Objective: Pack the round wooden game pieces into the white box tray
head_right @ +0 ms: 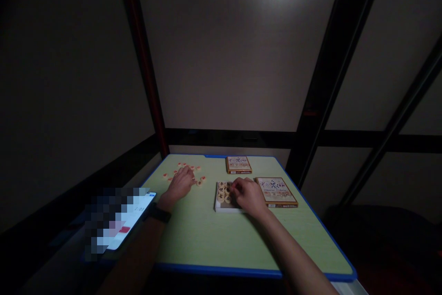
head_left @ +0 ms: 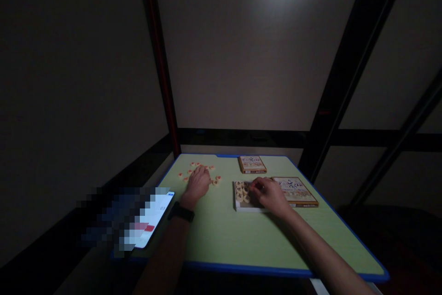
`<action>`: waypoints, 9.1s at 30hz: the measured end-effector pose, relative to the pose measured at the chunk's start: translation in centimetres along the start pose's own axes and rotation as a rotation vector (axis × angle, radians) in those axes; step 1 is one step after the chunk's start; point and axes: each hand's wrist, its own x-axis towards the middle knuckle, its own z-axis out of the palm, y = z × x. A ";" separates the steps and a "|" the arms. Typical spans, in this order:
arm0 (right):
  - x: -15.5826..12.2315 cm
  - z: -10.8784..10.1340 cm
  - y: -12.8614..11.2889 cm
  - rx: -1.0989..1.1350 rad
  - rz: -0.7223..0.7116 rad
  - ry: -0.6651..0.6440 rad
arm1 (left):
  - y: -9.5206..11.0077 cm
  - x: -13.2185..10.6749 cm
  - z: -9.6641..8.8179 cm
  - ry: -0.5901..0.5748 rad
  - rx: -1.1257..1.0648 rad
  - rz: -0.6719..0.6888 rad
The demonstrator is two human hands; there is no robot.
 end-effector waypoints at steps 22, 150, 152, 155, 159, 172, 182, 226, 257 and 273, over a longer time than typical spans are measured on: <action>-0.6 0.5 -0.2 0.320 -0.421 -0.136 | 5.7 -1.1 0.5 -0.495 -1.511 0.202; -0.4 -0.1 -1.4 0.935 -0.043 -0.211 | 5.3 -2.2 -2.1 -0.508 -1.720 0.190; -0.3 -0.3 -1.3 0.865 -0.111 -0.104 | 5.2 -2.2 -2.1 -0.468 -1.753 0.184; -0.2 -0.5 -1.5 0.826 -0.181 -0.044 | 5.1 -2.1 -2.1 -0.462 -1.763 0.183; -0.6 -0.4 -2.0 0.822 -0.157 -0.113 | 5.2 -2.2 -2.1 -0.553 -1.765 0.225; -1.3 0.5 -2.9 0.600 -0.135 0.067 | 5.4 -2.5 -1.7 -0.681 -1.694 0.221; -1.5 0.6 -2.8 0.512 -0.200 0.142 | 5.5 -1.9 -0.9 -0.644 -1.653 0.178; -1.4 1.3 -1.5 0.081 -0.282 -0.050 | 5.4 -0.8 1.0 -0.210 -0.949 0.140; -2.1 1.4 -2.5 -0.039 -0.242 -0.204 | 5.4 -1.7 0.2 -0.505 -0.838 0.160; -2.0 0.4 -2.4 0.043 -0.163 -0.074 | -0.3 -1.0 -3.5 0.040 -0.226 -0.210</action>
